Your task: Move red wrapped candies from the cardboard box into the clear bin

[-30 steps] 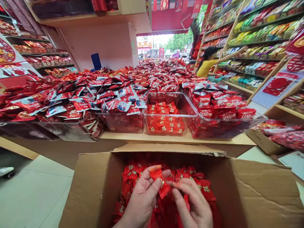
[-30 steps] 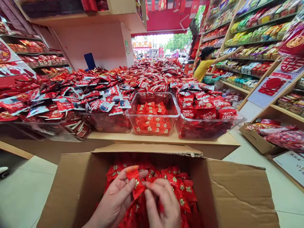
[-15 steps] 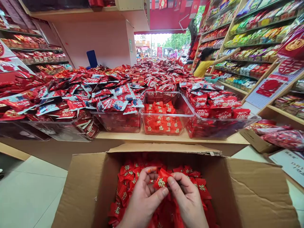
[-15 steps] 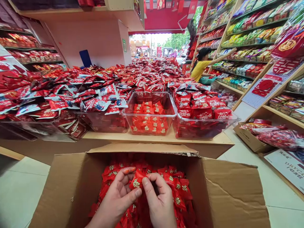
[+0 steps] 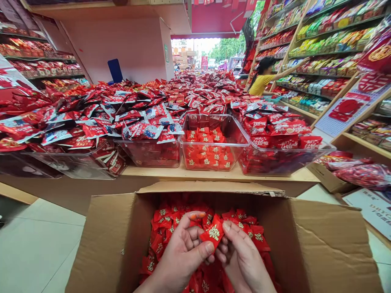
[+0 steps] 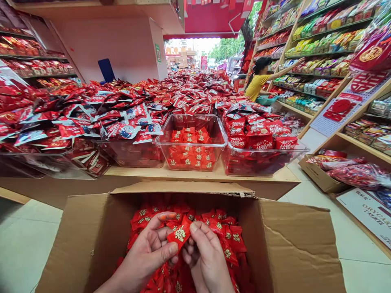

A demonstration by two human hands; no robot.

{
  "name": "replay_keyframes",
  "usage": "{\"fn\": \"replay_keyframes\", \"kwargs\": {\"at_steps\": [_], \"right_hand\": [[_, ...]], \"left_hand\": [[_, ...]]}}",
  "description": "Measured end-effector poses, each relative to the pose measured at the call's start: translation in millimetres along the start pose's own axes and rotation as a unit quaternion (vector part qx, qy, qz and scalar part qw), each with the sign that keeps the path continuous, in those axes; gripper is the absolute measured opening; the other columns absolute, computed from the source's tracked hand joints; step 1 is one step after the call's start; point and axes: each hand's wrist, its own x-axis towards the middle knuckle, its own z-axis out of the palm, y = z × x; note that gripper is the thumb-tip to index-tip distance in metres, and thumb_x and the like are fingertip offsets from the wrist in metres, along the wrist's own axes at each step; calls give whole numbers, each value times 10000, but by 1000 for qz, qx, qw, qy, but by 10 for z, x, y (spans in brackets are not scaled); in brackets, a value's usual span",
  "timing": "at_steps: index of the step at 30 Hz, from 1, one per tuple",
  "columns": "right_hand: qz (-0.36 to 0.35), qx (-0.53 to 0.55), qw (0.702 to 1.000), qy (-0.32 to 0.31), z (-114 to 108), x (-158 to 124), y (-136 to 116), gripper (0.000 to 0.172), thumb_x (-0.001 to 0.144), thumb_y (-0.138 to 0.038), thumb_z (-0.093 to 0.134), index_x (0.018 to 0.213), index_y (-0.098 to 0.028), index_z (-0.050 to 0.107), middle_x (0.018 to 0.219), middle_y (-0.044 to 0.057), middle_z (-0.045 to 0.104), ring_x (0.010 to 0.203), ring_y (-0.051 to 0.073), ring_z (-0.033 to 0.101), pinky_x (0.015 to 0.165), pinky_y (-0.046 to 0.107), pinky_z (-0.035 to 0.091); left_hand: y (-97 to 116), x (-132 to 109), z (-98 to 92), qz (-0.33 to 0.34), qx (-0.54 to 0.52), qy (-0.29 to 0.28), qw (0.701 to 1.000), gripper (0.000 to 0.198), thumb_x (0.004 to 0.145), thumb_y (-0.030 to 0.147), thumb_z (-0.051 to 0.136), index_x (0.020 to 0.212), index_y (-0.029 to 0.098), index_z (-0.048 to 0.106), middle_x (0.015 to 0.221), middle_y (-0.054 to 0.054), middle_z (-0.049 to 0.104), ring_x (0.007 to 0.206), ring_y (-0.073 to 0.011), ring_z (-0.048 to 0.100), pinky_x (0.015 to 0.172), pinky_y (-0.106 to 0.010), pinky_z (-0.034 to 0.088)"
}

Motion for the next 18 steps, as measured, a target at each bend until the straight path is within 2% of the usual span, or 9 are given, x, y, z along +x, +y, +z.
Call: {"fn": "replay_keyframes", "kwargs": {"at_steps": [4, 7, 9, 12, 14, 16, 18], "right_hand": [[-50, -52, 996, -45, -47, 61, 109, 228, 628, -340, 702, 777, -199, 602, 635, -22, 574, 548, 108, 506, 507, 221, 430], [-89, -99, 989, -66, -77, 94, 167, 165, 653, -315, 690, 748, -192, 635, 684, -5, 618, 641, 120, 543, 622, 234, 442], [-103, -117, 985, -69, -99, 98, 164, 155, 661, -327, 679, 726, -191, 645, 683, 1, 631, 636, 121, 545, 634, 237, 437], [-101, -196, 971, -95, -136, 88, 131, 194, 648, -351, 676, 754, -190, 650, 700, 17, 636, 653, 146, 549, 634, 254, 432], [-114, -282, 945, -119, -152, 78, 134, 190, 630, -350, 677, 724, -188, 647, 676, 12, 614, 628, 148, 526, 599, 245, 415], [-150, -352, 915, -124, -152, 70, 176, 162, 607, -332, 680, 640, -183, 626, 606, -9, 566, 562, 127, 470, 535, 219, 376], [-164, -360, 912, -111, -140, 66, 239, 170, 577, -315, 695, 592, -182, 591, 538, -33, 509, 502, 100, 408, 481, 196, 331]], "left_hand": [[-73, -3, 3, 34, 27, 50, 998, 445, 707, 161, 638, 1068, 242, 392, 661, 46, 576, 574, -86, 528, 572, -219, 428], [-198, -19, -28, 84, 61, 94, 990, 467, 693, 191, 652, 1090, 261, 416, 629, 63, 527, 554, -70, 466, 531, -173, 381], [-248, -38, -60, 99, 88, 109, 985, 460, 695, 233, 647, 1102, 269, 438, 631, 54, 524, 576, -86, 473, 551, -184, 390], [-210, -69, -121, 71, 147, 109, 980, 424, 675, 282, 656, 1074, 268, 513, 717, 17, 553, 676, -131, 520, 638, -228, 425], [-129, -78, -165, 57, 184, 94, 977, 390, 656, 296, 667, 1032, 264, 566, 812, -11, 567, 743, -160, 538, 674, -248, 436], [-52, -71, -210, 56, 224, 58, 971, 276, 663, 301, 657, 931, 243, 626, 826, -27, 566, 750, -179, 548, 671, -264, 444], [-16, -52, -251, 65, 262, 43, 962, 117, 683, 291, 638, 762, 208, 664, 746, -26, 563, 712, -179, 549, 657, -266, 441]]}}
